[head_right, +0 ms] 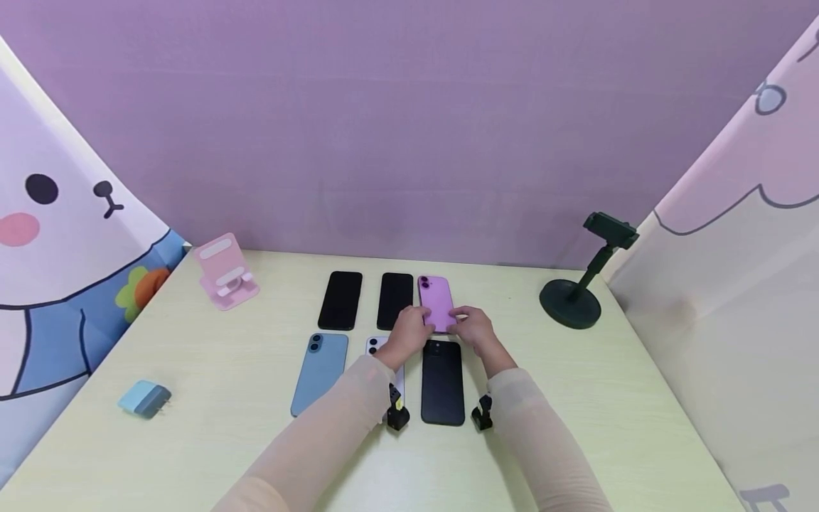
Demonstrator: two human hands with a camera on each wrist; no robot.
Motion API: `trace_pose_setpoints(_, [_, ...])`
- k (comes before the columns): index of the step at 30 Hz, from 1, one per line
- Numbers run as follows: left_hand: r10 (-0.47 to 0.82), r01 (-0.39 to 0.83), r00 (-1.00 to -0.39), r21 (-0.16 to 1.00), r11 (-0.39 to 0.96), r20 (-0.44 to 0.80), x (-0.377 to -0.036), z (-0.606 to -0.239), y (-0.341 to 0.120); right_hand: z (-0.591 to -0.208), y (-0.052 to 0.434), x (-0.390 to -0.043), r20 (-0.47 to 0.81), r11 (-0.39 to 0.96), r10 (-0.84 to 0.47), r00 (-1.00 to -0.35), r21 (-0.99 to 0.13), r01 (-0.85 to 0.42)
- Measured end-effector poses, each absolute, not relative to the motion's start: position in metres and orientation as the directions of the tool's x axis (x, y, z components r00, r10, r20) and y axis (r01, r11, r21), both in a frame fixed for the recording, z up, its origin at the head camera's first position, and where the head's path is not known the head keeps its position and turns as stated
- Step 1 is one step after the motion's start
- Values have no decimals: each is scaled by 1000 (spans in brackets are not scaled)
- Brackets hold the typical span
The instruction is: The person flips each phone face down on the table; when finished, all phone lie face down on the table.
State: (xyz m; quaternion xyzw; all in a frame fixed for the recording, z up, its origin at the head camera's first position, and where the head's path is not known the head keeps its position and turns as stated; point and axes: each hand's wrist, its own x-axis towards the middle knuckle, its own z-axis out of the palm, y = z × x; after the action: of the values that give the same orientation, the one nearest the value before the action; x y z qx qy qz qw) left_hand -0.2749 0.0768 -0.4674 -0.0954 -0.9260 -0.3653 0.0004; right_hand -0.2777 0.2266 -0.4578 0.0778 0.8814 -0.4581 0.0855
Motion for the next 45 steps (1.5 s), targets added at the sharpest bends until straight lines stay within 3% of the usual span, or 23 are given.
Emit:
trace_pose_setpoints(10, [209,224,-973,622,750,98,-272,-467,77,-454,223,-273,-213,608,65,-975,-766,208])
trace_pose_setpoints(23, [268,311,-948,677,667,171,-277,-463,44,-446,206,-267,-142,636,36,-989,-760,133])
trace_pose_setpoints(33, [115,185,-982,691,698,147,-277,-456,5,-438,173,-273,-151,705,-77,-986,-708,54])
trace_pose_setpoints(45, [80,116,-993,683,721,84,-274,-461,-13,-445,145,-276,-184,718,-105,-977,-694,54])
